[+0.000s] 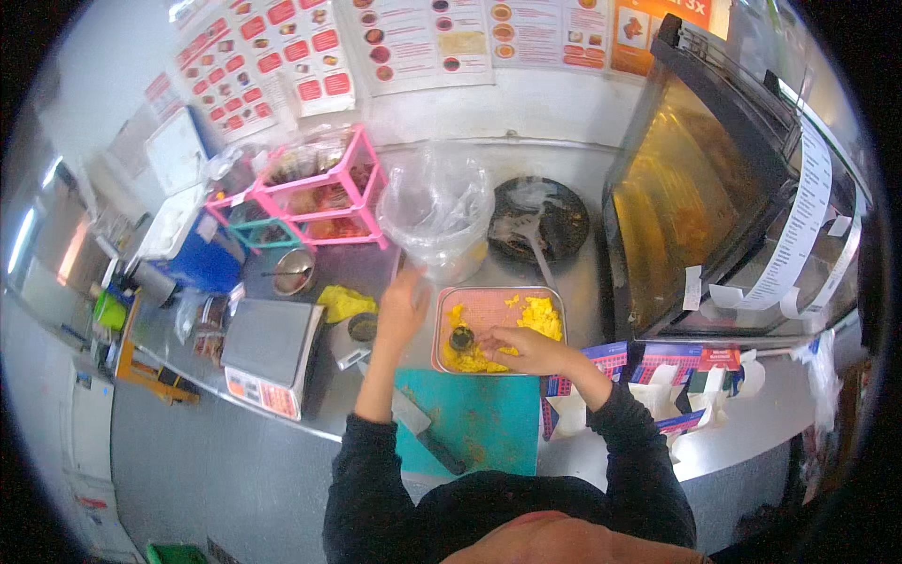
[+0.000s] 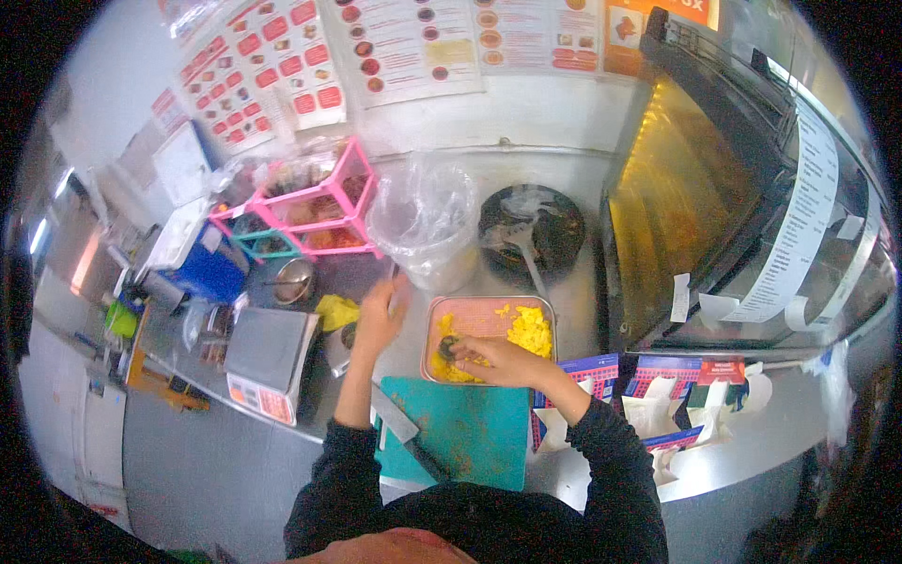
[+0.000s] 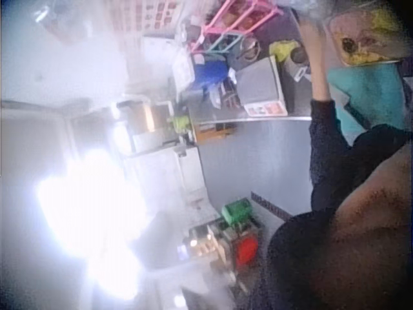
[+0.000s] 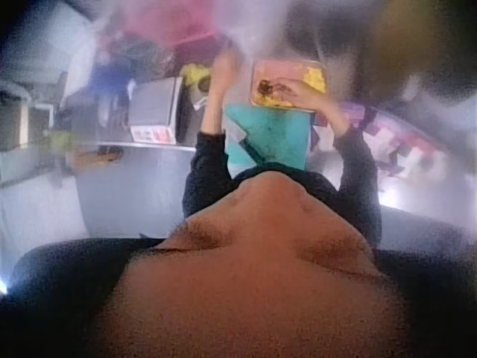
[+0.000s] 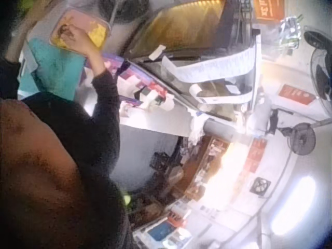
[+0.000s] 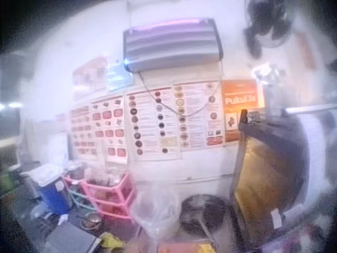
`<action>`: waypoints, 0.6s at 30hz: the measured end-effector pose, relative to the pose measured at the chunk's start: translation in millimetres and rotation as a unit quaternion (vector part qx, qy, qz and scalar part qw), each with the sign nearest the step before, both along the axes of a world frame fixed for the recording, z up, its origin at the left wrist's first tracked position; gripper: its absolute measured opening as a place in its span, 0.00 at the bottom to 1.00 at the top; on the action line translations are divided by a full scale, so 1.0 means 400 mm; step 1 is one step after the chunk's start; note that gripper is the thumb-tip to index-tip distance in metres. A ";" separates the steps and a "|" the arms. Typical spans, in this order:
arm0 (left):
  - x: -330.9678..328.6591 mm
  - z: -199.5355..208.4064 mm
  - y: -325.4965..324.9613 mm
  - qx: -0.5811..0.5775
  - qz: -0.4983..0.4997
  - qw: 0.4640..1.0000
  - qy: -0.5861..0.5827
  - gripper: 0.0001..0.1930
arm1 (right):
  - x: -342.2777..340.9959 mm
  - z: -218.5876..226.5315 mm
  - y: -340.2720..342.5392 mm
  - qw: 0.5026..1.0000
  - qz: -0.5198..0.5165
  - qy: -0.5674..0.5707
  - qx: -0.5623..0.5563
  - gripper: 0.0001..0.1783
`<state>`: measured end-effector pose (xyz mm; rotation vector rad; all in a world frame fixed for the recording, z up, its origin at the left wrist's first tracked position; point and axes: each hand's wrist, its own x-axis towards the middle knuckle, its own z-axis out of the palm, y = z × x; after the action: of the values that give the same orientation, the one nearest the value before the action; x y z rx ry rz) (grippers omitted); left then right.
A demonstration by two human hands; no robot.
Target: The person retrieves a printed order slip and assembles multiple food orders at a counter. They place steamed buns and fried chicken pieces into boxes, add yellow side items, and close the boxes. The person handles order slips, boxes, buns, chicken, and side items throughout the process.
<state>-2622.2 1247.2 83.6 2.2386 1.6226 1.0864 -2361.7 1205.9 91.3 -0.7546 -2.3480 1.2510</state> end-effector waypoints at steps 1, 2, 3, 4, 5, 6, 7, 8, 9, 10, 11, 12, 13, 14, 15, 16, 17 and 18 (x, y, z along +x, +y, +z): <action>-0.006 0.003 0.079 0.082 0.010 0.996 0.017 0.18 | -0.002 -0.006 -0.006 0.999 -0.013 0.029 -0.015 0.21; -0.006 0.007 0.159 0.153 0.021 0.988 0.027 0.17 | 0.001 -0.013 -0.006 0.999 -0.019 0.032 -0.035 0.21; -0.001 0.008 0.237 0.143 0.031 0.989 0.017 0.16 | 0.010 -0.025 -0.001 0.998 -0.025 0.035 -0.054 0.20; 0.004 0.002 0.298 0.178 0.030 0.984 0.002 0.16 | 0.024 -0.038 0.011 0.998 -0.032 0.002 -0.051 0.19; 0.010 -0.016 0.337 0.098 0.064 0.992 0.045 0.17 | 0.039 -0.053 0.038 0.998 -0.037 -0.030 -0.046 0.18; 0.020 -0.032 0.377 0.054 0.093 0.990 0.085 0.17 | 0.055 -0.069 0.076 0.998 -0.030 -0.040 -0.031 0.17; 0.028 -0.046 0.411 -0.014 0.122 0.984 0.126 0.17 | 0.069 -0.087 0.127 0.995 -0.080 -0.064 -0.003 0.17; 0.034 -0.060 0.435 0.027 0.116 0.986 0.116 0.18 | 0.077 -0.106 0.193 0.990 -0.119 -0.067 0.035 0.17; 0.035 -0.075 0.444 0.040 0.112 0.987 0.107 0.19 | 0.082 -0.127 0.261 0.982 -0.154 -0.093 0.052 0.17; 0.036 -0.083 0.455 0.057 0.114 0.987 0.098 0.20 | 0.084 -0.142 0.355 0.960 -0.211 -0.100 0.152 0.16; 0.035 -0.091 0.454 0.077 0.106 0.988 0.084 0.20 | 0.082 -0.163 0.439 0.926 -0.272 -0.142 0.222 0.16; 0.033 -0.093 0.455 0.101 0.105 0.987 0.069 0.20 | 0.080 -0.183 0.520 0.897 -0.323 -0.195 0.228 0.17; 0.032 -0.094 0.451 0.154 0.099 0.982 0.049 0.21 | 0.073 -0.206 0.596 0.858 -0.381 -0.256 0.229 0.19; 0.031 -0.091 0.448 0.133 0.100 0.985 0.045 0.21 | 0.069 -0.233 0.660 0.834 -0.386 -0.315 0.236 0.20; 0.031 -0.088 0.444 0.141 0.096 0.985 0.035 0.21 | 0.069 -0.258 0.720 0.807 -0.390 -0.370 0.243 0.21; 0.032 -0.084 0.442 0.168 0.091 0.981 0.018 0.21 | 0.071 -0.281 0.775 0.774 -0.394 -0.425 0.254 0.22; 0.032 -0.081 0.441 0.156 0.094 0.983 0.021 0.21 | 0.074 -0.307 0.817 0.770 -0.393 -0.437 0.247 0.23; 0.033 -0.078 0.441 0.161 0.095 0.982 0.015 0.22 | 0.079 -0.331 0.848 0.763 -0.392 -0.452 0.244 0.24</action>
<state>-2609.1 1423.6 52.4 2.3340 1.8180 1.4640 -2330.2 1545.3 -41.2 -2.1493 -2.2691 -0.1840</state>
